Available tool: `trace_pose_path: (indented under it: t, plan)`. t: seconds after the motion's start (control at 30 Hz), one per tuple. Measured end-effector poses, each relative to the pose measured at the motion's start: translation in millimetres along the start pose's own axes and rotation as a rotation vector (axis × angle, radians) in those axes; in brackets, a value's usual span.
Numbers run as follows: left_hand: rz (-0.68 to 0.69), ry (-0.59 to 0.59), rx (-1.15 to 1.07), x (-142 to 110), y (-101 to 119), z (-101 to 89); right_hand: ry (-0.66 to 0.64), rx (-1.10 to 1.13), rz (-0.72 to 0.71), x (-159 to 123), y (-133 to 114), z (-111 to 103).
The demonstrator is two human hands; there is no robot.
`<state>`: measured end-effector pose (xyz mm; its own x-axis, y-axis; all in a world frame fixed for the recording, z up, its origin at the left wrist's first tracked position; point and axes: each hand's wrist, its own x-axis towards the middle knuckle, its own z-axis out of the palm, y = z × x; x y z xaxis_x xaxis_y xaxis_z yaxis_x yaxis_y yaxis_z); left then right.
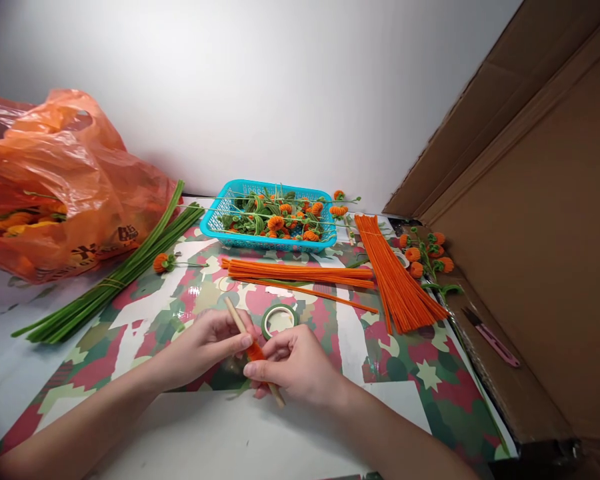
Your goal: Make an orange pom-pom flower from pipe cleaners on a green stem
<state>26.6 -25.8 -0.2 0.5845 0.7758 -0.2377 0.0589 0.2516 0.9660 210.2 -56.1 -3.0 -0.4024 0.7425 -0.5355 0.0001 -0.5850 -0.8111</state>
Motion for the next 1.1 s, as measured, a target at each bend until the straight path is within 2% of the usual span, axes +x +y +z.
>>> trace_pose_path:
  t: [0.13,0.27,0.37,0.5,0.63,0.73,0.87,1.1]
  plan:
    - [-0.01,0.121,0.005,1.7,1.3,3.9,0.057,-0.033,-0.044,1.8,-0.4,-3.9]
    - [0.038,0.142,-0.05,-0.3,0.2,-0.7,-0.107,0.048,-0.007,6.3,1.6,-13.2]
    - [0.079,0.074,-0.155,-1.9,-3.2,-5.7,-0.209,0.156,0.028,9.4,2.4,-18.7]
    - [0.055,-0.063,-0.317,-1.0,-11.7,-5.2,-0.317,0.283,0.087,12.1,5.4,-19.8]
    - [0.024,-0.038,-0.393,1.4,-18.9,0.0,-0.37,0.323,0.109,13.3,9.7,-17.0]
    - [0.016,0.044,-0.395,2.8,-18.4,3.2,-0.34,0.299,0.113,12.5,9.4,-14.3]
    - [-0.025,0.175,-0.353,4.7,-12.2,5.9,-0.244,0.218,0.048,10.0,7.5,-10.4]
    - [-0.068,0.236,-0.256,3.1,-9.8,7.0,-0.039,0.09,-0.07,6.9,11.7,-2.0]
